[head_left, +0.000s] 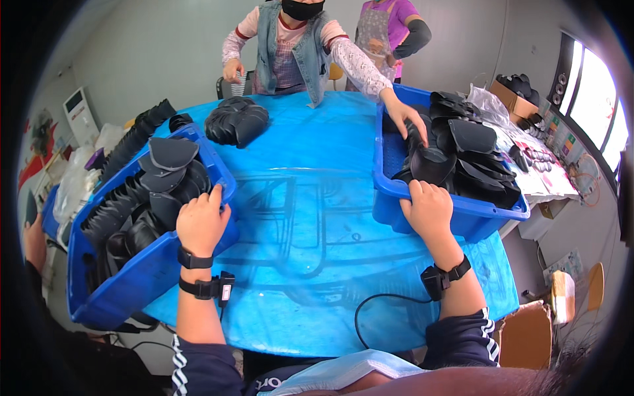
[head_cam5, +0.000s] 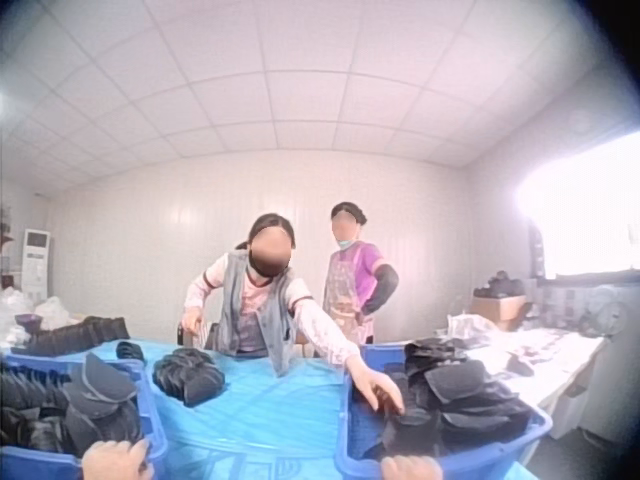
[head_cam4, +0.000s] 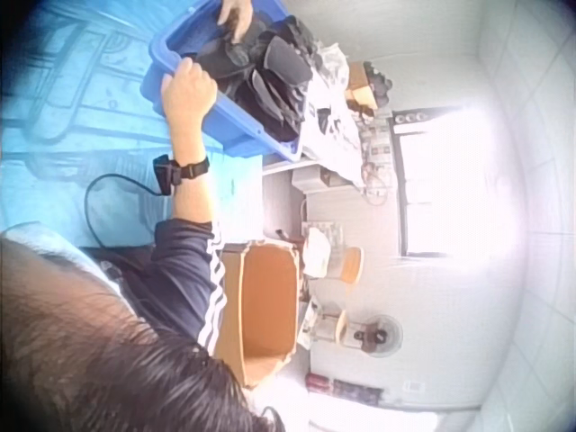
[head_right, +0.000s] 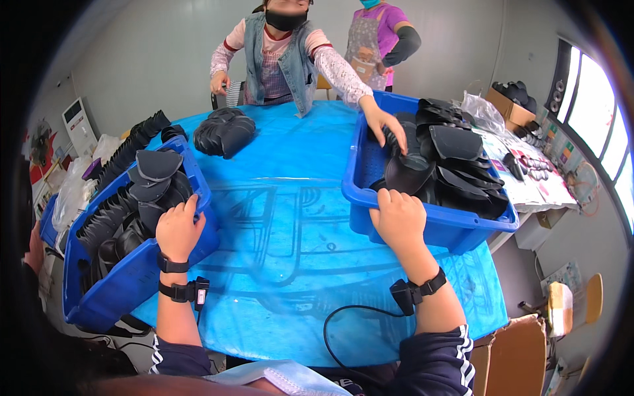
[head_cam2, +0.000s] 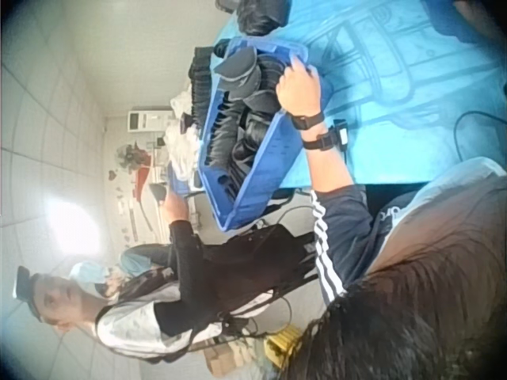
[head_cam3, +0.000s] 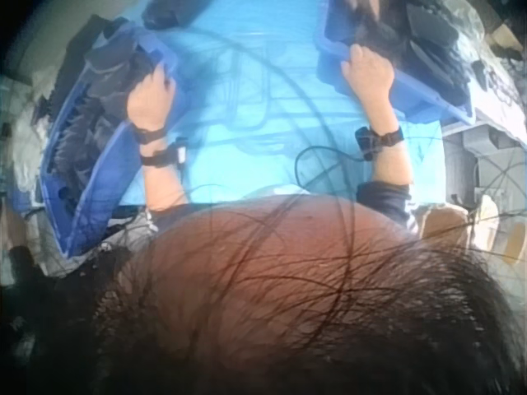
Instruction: Sorting and organizing black shoe upper components into blue plastic bins.
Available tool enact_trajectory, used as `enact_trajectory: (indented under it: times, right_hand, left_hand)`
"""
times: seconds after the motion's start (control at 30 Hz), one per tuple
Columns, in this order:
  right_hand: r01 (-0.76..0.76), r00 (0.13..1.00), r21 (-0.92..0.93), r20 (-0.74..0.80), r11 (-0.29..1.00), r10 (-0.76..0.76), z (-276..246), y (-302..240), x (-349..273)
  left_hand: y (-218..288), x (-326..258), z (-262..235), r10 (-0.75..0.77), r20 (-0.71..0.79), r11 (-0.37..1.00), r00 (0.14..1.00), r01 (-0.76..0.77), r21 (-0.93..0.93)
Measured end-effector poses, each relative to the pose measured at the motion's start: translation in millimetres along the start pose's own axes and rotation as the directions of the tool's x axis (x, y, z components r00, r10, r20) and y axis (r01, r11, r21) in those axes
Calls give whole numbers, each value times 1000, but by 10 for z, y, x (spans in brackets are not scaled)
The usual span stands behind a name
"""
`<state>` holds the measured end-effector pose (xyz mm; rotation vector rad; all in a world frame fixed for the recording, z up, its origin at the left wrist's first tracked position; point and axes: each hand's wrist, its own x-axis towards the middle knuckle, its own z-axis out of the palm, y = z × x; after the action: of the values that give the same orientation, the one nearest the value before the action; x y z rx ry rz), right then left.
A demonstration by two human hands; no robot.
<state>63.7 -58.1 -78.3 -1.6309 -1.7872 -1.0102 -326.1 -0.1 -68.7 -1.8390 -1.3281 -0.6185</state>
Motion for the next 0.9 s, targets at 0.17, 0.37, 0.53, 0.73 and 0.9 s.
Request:
enact_trajectory:
  times: [0.17,0.37,0.53,0.73,0.9]
  right_hand:
    - [-10,1000,22,2,1000,10,-29,2,-5]
    - [-10,1000,8,23,1000,10,16,-17,2]
    - [8,999,5,-31,1000,-8,-4,7,-1]
    - [-18,999,-18,-32,1000,18,14,-19,-16]
    - [-8,1000,11,-23,1000,8,-17,-13,-24]
  left_hand:
    - [5,2,2,1,5,1000,1000,-1,7]
    - [-14,-7,7,-2,8,1000,1000,2,15]
    - [0,14,7,-2,15,1000,1000,2,-26]
    - [-37,-11,-21,-5,38,998,999,7,-57]
    - [-23,-17,34,9,21,995,1000,-7,-102]
